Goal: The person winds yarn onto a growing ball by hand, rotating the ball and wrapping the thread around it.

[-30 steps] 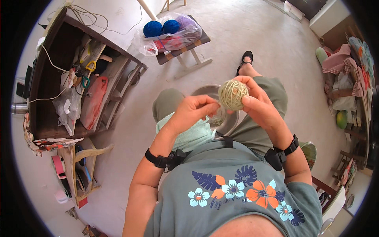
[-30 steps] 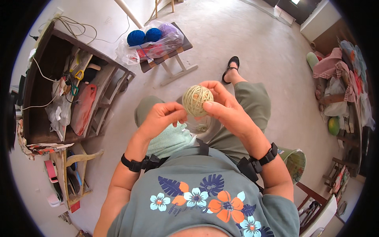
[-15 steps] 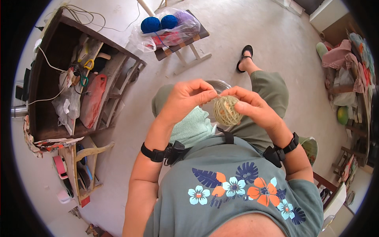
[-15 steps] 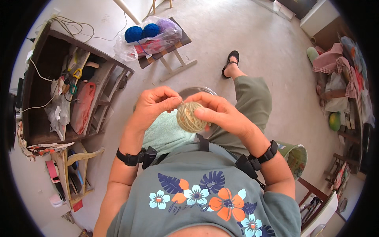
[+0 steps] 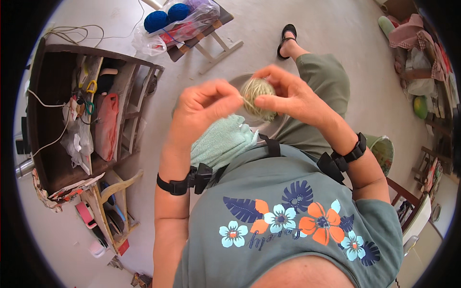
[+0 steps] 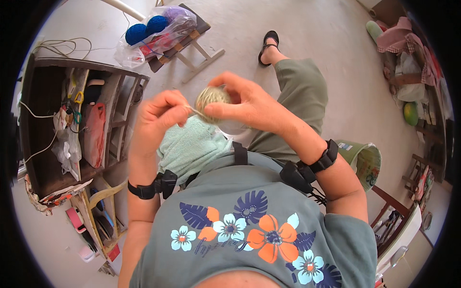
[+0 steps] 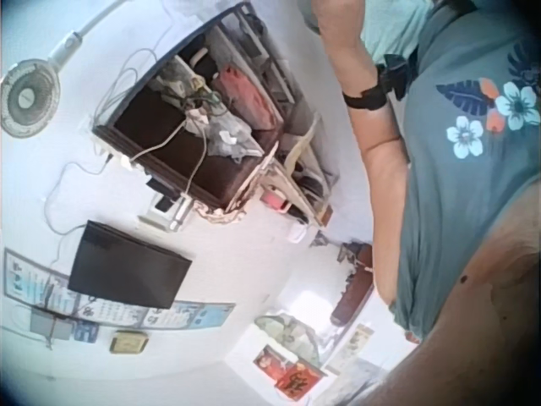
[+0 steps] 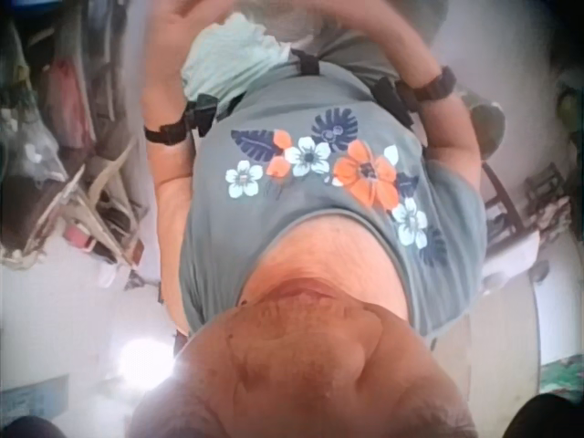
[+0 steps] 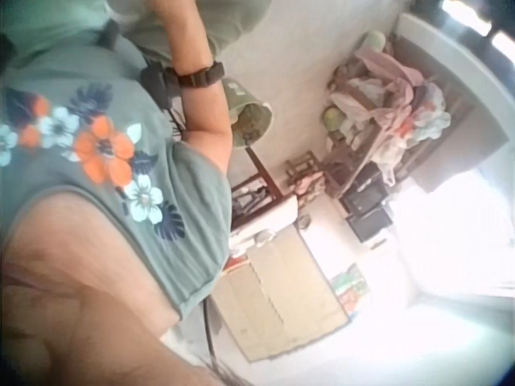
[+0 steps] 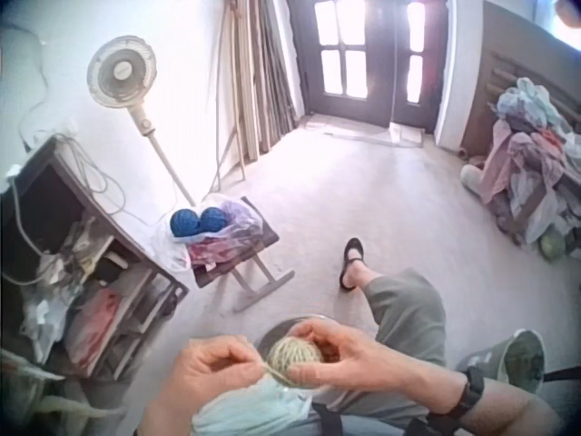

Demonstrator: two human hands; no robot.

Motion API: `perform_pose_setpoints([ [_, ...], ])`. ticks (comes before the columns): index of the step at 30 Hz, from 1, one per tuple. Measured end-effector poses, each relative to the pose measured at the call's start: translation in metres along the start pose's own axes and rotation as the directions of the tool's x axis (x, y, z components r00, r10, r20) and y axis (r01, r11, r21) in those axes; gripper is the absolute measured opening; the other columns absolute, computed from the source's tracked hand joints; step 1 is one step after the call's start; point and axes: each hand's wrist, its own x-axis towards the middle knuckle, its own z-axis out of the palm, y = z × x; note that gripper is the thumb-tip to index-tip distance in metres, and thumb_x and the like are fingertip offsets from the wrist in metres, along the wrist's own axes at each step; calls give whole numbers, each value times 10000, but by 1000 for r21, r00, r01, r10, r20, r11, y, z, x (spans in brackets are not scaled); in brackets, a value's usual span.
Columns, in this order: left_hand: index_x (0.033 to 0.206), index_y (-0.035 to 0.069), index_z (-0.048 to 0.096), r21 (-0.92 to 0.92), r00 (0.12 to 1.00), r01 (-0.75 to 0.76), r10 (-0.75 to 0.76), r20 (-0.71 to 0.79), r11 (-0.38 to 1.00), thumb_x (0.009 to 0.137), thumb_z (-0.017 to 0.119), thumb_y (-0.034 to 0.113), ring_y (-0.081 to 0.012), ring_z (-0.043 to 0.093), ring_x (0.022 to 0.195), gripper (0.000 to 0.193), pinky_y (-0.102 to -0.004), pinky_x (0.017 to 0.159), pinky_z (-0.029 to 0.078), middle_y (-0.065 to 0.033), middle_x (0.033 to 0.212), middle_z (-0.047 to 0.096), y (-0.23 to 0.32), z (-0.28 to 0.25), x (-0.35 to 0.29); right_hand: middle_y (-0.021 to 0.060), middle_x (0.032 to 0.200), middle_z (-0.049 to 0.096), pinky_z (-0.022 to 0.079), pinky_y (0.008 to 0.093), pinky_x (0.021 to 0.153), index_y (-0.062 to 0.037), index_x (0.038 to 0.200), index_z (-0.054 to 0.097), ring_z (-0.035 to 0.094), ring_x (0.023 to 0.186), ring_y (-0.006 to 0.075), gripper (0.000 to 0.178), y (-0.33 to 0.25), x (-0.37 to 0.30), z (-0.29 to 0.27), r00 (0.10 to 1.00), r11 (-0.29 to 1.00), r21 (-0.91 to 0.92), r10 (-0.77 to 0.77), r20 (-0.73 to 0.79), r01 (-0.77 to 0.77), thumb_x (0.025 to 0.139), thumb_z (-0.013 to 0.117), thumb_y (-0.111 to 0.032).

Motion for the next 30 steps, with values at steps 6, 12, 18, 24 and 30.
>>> perform_pose_setpoints([
  [6, 975, 7, 692, -16, 997, 55, -56, -47, 998, 916, 669, 73, -55, 585, 768, 92, -206, 677, 458, 0, 831, 664, -29, 5, 13, 32, 908, 646, 490, 209, 593, -30, 1145, 614, 615, 753, 89, 392, -15, -4, -20, 898, 879, 329, 208, 387, -345, 932, 632, -359],
  [12, 998, -15, 705, 79, 964, 264, -263, -24, 961, 926, 636, 94, -79, 613, 737, 147, -225, 635, 464, -50, 826, 698, -31, 21, 16, 115, 1106, 633, 557, 346, 838, 22, 1261, 446, 641, 1012, 189, 485, -10, 8, -24, 1000, 843, 537, -6, -4, 7, 930, 651, -266],
  [18, 947, -5, 693, 11, 995, 59, -60, 84, 998, 902, 663, 68, -71, 564, 731, 90, -217, 654, 447, -17, 807, 626, 5, 20, 12, 61, 960, 650, 487, 258, 716, -11, 1222, 500, 617, 901, 119, 502, 6, 10, -19, 994, 994, -105, -20, -103, 10, 883, 702, -320],
  [24, 965, 23, 708, 34, 995, 63, -60, -83, 997, 923, 659, 79, -43, 574, 753, 85, -192, 655, 426, 19, 804, 648, -20, -2, 16, 9, 978, 636, 482, 190, 618, -38, 1233, 520, 603, 834, 61, 564, -14, 0, -24, 892, 917, 232, 215, 397, -324, 855, 690, -421],
  [30, 993, 34, 714, 47, 963, 271, -271, -5, 961, 952, 634, 166, -49, 588, 758, 159, -211, 650, 446, 3, 819, 669, -30, 13, 2, 84, 1188, 590, 528, 300, 817, -50, 1396, 435, 601, 1030, 145, 535, -22, 5, -15, 982, 872, 478, 17, 189, -107, 953, 594, -305],
])
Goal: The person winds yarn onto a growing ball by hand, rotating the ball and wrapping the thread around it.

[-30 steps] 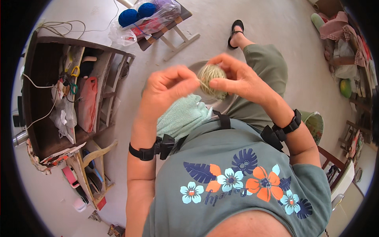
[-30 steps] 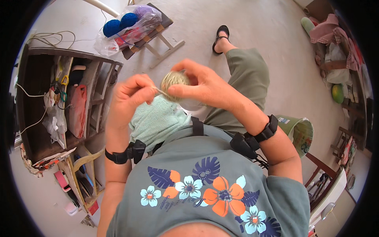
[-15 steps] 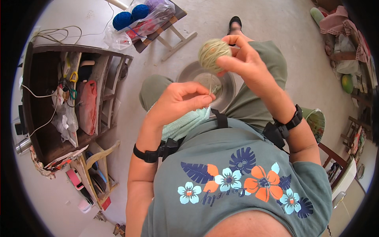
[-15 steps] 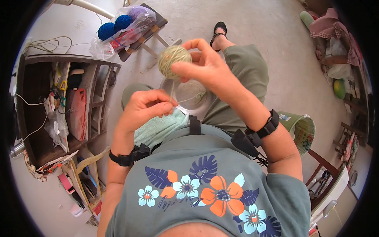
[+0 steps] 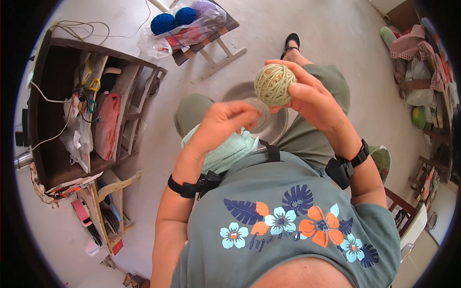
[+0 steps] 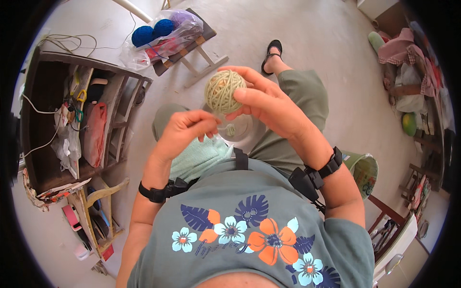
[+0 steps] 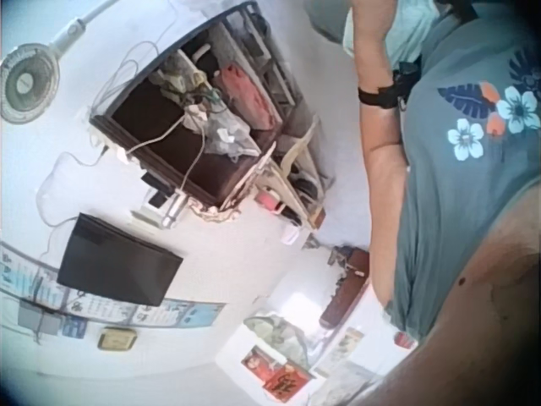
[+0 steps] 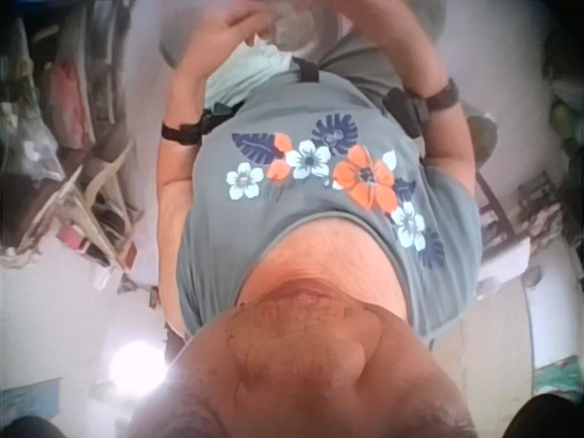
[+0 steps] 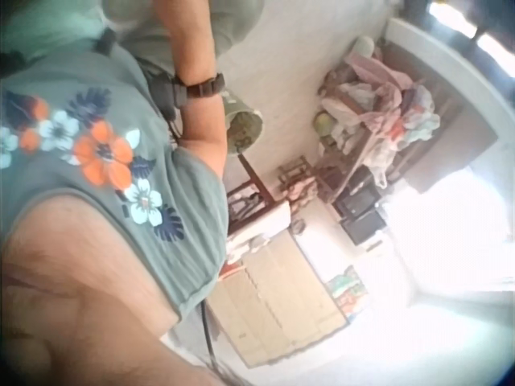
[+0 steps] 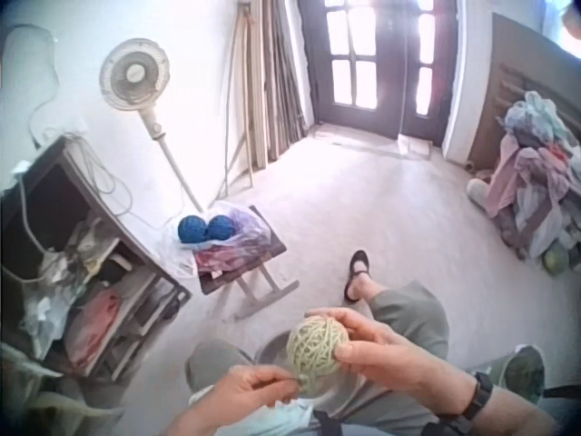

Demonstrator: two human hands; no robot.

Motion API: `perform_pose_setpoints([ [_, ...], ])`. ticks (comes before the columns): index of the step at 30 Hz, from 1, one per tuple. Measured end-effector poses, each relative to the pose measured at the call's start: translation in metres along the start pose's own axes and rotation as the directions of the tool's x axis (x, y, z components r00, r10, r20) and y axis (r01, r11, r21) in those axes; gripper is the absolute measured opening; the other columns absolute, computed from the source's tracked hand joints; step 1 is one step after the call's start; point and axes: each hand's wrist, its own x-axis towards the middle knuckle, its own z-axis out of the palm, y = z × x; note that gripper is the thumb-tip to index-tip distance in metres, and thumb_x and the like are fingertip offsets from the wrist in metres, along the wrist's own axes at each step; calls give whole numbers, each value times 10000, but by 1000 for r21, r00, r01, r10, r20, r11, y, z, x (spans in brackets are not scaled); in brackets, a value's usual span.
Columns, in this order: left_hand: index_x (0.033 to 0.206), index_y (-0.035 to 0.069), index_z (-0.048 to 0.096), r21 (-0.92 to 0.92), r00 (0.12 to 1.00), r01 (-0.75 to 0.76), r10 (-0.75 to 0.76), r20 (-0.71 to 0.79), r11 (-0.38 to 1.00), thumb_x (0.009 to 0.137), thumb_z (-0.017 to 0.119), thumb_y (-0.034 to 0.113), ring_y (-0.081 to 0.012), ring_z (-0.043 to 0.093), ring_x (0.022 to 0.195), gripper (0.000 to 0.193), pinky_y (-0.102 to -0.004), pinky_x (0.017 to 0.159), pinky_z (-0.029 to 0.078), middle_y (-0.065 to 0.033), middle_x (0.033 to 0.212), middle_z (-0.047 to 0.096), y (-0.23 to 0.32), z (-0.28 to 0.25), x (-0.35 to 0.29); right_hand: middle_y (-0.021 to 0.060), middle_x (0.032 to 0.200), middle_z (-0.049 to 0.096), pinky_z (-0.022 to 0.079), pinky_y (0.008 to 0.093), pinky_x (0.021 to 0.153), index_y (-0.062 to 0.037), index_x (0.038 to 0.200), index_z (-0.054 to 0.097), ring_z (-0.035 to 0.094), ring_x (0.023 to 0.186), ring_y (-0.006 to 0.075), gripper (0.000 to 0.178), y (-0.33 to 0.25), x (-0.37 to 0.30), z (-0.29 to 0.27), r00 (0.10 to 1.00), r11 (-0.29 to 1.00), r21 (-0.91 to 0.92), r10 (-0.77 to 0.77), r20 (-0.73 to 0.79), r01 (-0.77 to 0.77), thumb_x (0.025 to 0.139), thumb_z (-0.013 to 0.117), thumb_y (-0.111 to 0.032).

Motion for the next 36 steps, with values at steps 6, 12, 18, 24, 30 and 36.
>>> perform_pose_setpoints([
  [6, 968, 13, 697, -19, 987, -44, 47, 156, 999, 913, 690, 120, -40, 568, 753, 121, -214, 664, 454, 17, 830, 654, 33, -6, -22, 51, 1061, 636, 495, 278, 837, -37, 1326, 439, 602, 956, 106, 585, 24, 7, 2, 985, 888, -455, -19, -171, -62, 844, 753, -148],
  [12, 914, 1, 702, 7, 975, -192, 192, -111, 981, 907, 672, 91, -52, 549, 705, 95, -198, 629, 435, 1, 799, 648, 36, -25, -10, -12, 1021, 632, 466, 207, 695, -47, 1245, 580, 562, 865, 45, 443, 11, -2, 14, 949, 859, -422, 315, -8, -289, 910, 688, -316],
  [18, 933, 14, 710, -154, 984, -122, 100, -147, 980, 930, 656, 144, -60, 579, 717, 141, -215, 633, 463, -12, 824, 675, -9, -7, -3, 27, 1110, 615, 488, 255, 855, -53, 1307, 477, 588, 1013, 102, 498, 10, -2, 18, 995, 984, -152, 94, -23, -97, 923, 670, -305],
  [24, 986, 2, 716, 73, 988, -70, 59, 139, 995, 915, 654, 99, -61, 600, 747, 135, -215, 638, 456, -32, 847, 689, 2, 3, -16, 58, 1147, 602, 475, 275, 905, -46, 1297, 451, 585, 1049, 125, 543, 20, 4, 14, 985, 926, -372, -117, -129, 62, 856, 748, -158],
  [30, 929, 9, 685, -65, 966, -244, 248, 72, 968, 917, 686, 116, -48, 568, 779, 108, -216, 693, 462, 11, 840, 649, 40, -19, -22, 13, 1077, 635, 478, 239, 827, -42, 1274, 556, 577, 991, 72, 438, 24, -1, 21, 997, 916, -394, 65, -39, -75, 892, 718, -183],
  [36, 946, 17, 700, -74, 970, -211, 200, -135, 975, 924, 672, 128, -46, 581, 750, 116, -208, 654, 460, 5, 841, 671, 4, -19, -4, 11, 1167, 601, 476, 243, 834, -53, 1370, 468, 570, 1023, 78, 530, 9, -9, 21, 988, 949, -285, 151, 38, -134, 947, 637, -322],
])
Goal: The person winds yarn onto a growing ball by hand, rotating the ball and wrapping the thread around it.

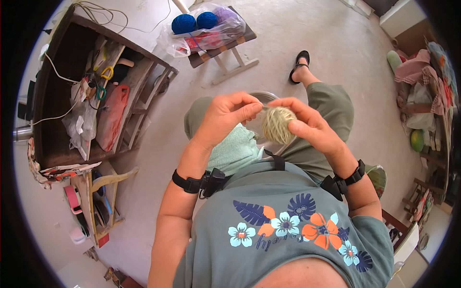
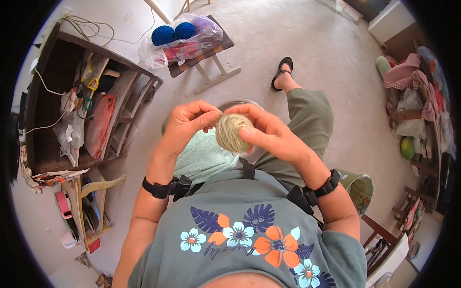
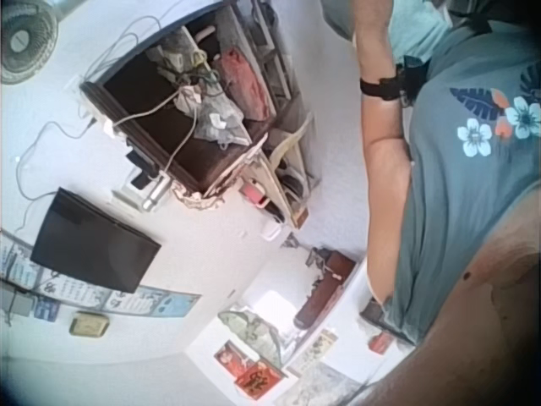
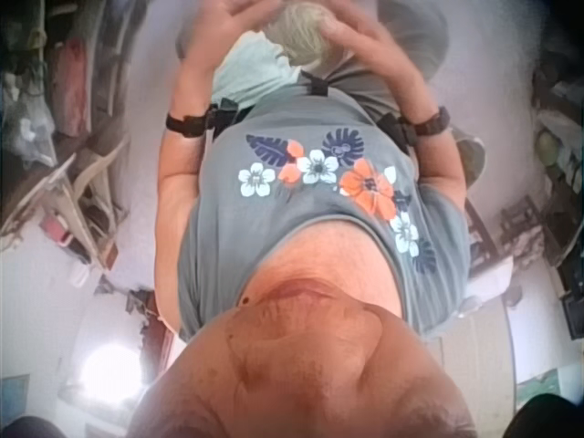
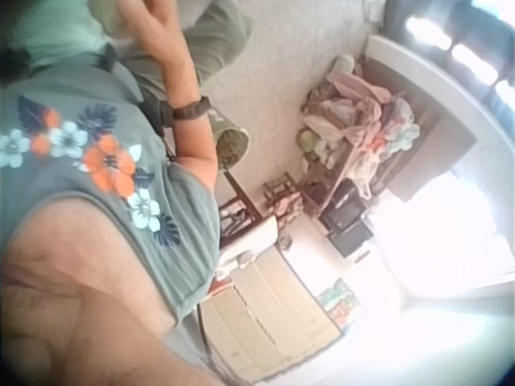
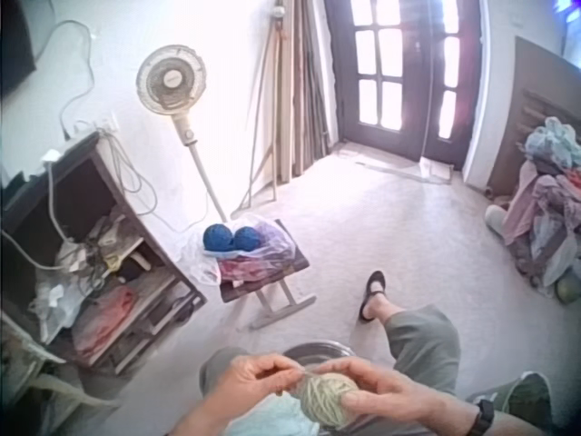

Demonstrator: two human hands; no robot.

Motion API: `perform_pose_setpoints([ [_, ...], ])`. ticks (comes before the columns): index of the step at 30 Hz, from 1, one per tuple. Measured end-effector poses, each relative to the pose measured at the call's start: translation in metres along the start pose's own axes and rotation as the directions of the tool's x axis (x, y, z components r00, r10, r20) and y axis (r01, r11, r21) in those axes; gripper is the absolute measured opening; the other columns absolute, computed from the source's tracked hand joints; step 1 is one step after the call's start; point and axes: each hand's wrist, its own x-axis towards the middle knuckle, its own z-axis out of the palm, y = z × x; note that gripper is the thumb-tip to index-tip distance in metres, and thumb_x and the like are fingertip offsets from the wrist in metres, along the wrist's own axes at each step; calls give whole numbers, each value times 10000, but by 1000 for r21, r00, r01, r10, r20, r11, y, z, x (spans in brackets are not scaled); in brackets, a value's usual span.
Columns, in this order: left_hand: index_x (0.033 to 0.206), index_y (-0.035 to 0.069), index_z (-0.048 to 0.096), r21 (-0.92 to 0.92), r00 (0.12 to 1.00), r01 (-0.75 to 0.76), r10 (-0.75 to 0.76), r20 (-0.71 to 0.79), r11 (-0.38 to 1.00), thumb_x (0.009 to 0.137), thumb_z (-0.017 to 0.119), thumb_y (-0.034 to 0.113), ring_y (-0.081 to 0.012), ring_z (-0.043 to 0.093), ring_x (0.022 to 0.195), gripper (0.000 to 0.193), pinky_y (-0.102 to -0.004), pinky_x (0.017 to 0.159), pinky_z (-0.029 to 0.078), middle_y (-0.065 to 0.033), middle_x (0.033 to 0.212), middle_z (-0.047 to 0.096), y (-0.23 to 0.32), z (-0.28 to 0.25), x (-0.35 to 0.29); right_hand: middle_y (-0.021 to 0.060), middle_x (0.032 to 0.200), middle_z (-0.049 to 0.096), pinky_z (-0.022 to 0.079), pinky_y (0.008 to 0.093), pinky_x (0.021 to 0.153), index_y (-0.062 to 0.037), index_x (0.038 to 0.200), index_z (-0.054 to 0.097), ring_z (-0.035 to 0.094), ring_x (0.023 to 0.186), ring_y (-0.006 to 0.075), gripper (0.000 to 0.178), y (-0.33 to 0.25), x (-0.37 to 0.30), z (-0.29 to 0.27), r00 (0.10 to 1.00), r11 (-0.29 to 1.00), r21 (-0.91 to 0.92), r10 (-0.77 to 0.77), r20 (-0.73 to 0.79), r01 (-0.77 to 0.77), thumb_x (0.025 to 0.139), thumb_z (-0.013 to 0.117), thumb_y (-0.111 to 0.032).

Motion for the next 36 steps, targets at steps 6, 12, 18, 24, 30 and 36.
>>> perform_pose_setpoints([
  [6, 985, 32, 721, 21, 978, 180, -181, 105, 984, 926, 642, 113, -57, 582, 692, 128, -208, 599, 452, -13, 824, 695, -3, 17, -14, 39, 1197, 586, 485, 285, 894, -46, 1353, 426, 584, 1058, 111, 572, 3, 11, -3, 951, 968, 11, -245, -188, 252, 893, 713, -229],
  [12, 970, 10, 692, -25, 956, 90, -79, 282, 996, 916, 685, 113, -42, 568, 750, 117, -214, 645, 455, 14, 844, 653, 38, 12, -19, 40, 1136, 607, 482, 266, 884, -43, 1301, 480, 586, 1034, 103, 523, 10, 11, -4, 979, 969, -223, -140, -149, 104, 862, 746, -144],
  [18, 941, 25, 711, 56, 1000, -25, 24, 15, 998, 901, 696, 111, -50, 563, 705, 96, -197, 621, 445, 10, 811, 656, 26, 2, 0, 25, 1167, 601, 470, 262, 903, -42, 1350, 497, 574, 1062, 99, 527, 4, -1, -2, 999, 994, -95, 44, -29, -47, 918, 685, -278],
  [24, 969, 22, 703, 16, 984, 172, -173, 52, 985, 928, 656, 156, -40, 561, 727, 148, -212, 623, 457, 19, 812, 662, -13, 16, -8, 58, 1185, 591, 458, 284, 926, -39, 1370, 418, 555, 1096, 116, 560, 2, 6, 3, 983, 984, 52, -169, -76, 173, 914, 678, -235],
  [30, 984, 13, 700, 119, 958, 99, -127, 258, 988, 904, 679, 108, -50, 581, 760, 125, -218, 653, 463, -4, 843, 669, 22, 19, -18, 35, 1116, 604, 478, 269, 890, -51, 1336, 437, 584, 1028, 110, 561, 14, 11, -4, 951, 969, -193, -199, -237, 154, 869, 731, -150],
  [36, 924, 0, 686, -28, 987, 3, 1, 158, 1000, 883, 697, 40, -59, 580, 786, 59, -211, 680, 450, 1, 849, 657, 39, 5, -8, 14, 1095, 634, 471, 220, 741, -84, 1283, 549, 573, 918, 58, 438, 7, -1, -6, 993, 991, -68, 117, 15, -116, 921, 678, -293],
])
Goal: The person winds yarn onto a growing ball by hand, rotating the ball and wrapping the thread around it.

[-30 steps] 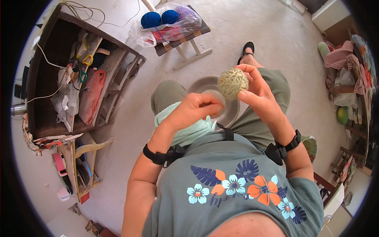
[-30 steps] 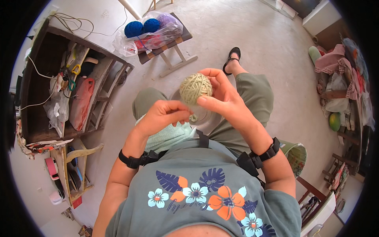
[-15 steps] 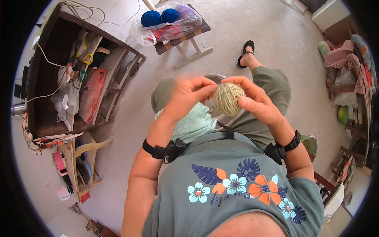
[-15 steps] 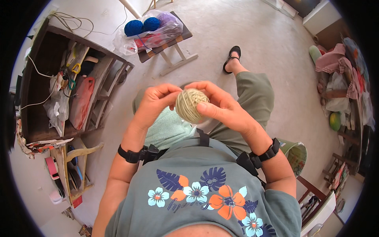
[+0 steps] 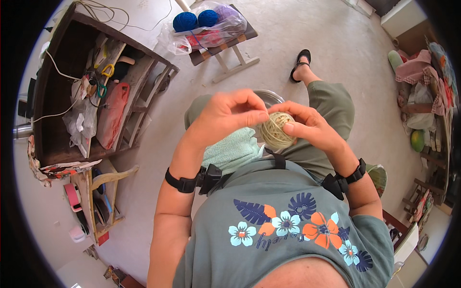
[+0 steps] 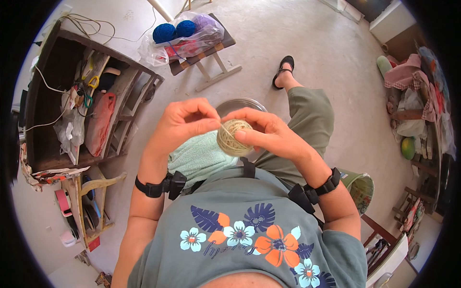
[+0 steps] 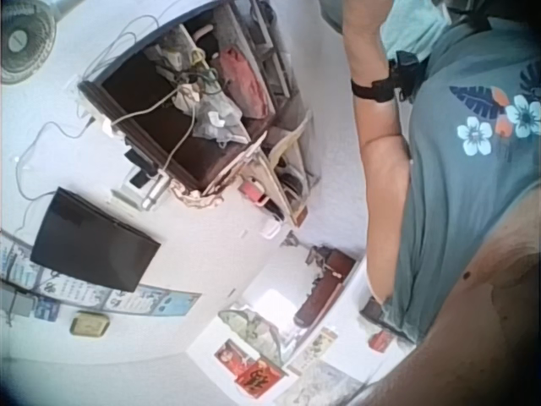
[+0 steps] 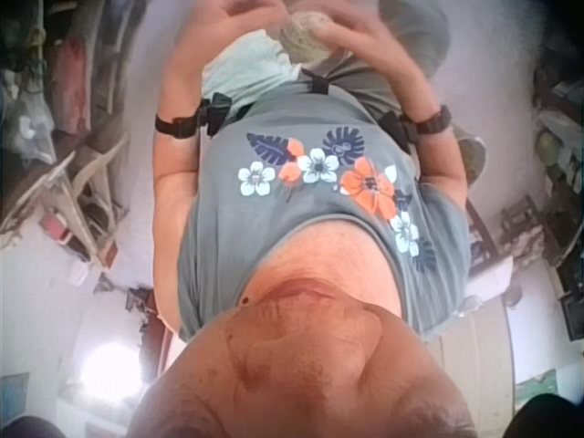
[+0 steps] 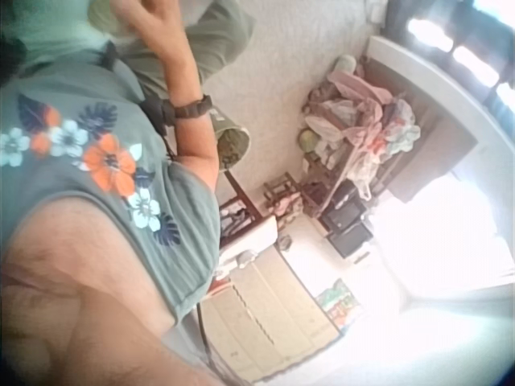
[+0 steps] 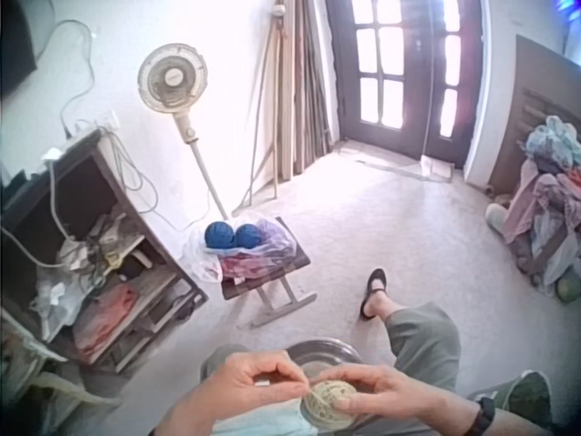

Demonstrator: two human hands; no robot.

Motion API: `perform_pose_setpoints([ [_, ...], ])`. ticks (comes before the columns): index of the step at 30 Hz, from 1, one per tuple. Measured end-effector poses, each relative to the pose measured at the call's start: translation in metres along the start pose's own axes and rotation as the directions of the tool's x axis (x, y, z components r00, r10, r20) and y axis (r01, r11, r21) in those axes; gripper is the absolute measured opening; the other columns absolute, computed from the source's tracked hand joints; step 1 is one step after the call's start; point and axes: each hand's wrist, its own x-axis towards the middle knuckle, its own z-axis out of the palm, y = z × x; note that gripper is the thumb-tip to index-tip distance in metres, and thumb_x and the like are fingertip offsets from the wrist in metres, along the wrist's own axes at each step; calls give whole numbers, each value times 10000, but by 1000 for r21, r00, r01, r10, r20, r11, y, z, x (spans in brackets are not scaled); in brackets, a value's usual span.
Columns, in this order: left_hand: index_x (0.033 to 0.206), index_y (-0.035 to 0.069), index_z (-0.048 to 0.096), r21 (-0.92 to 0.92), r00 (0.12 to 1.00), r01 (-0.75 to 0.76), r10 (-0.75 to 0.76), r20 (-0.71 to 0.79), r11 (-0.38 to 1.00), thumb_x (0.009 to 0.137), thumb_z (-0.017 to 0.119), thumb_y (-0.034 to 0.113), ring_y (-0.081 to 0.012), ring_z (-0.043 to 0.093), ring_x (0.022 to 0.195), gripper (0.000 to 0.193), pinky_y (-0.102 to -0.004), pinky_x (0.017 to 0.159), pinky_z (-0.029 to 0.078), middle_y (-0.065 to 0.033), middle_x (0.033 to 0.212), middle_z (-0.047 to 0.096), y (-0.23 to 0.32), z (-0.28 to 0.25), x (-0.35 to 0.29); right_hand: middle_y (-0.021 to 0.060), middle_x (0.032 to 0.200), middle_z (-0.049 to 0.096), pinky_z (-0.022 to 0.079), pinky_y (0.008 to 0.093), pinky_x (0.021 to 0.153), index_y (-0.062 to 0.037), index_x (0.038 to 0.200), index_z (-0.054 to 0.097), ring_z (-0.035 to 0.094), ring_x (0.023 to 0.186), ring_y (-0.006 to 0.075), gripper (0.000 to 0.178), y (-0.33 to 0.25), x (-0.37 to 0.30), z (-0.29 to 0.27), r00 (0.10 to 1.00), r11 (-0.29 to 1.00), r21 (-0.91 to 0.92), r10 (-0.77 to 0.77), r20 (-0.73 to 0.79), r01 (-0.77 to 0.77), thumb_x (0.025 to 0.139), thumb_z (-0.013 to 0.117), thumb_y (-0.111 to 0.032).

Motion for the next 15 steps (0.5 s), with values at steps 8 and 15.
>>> perform_pose_setpoints([
  [8, 956, 10, 710, 66, 985, 144, -136, -104, 987, 918, 660, 105, -65, 606, 726, 114, -214, 628, 466, -23, 871, 701, -44, 7, 1, 40, 1154, 602, 488, 258, 849, -49, 1334, 476, 585, 1023, 95, 491, -9, 3, 7, 957, 958, 107, -250, -149, 267, 924, 664, -243],
  [15, 957, -11, 707, 163, 994, 42, -57, 92, 986, 896, 679, 86, -72, 612, 750, 117, -215, 667, 476, -22, 858, 690, -11, 15, -9, 22, 1088, 605, 472, 264, 898, -56, 1298, 492, 576, 1040, 95, 487, 4, 11, 2, 942, 964, -41, -266, -204, 263, 869, 720, -95],
])
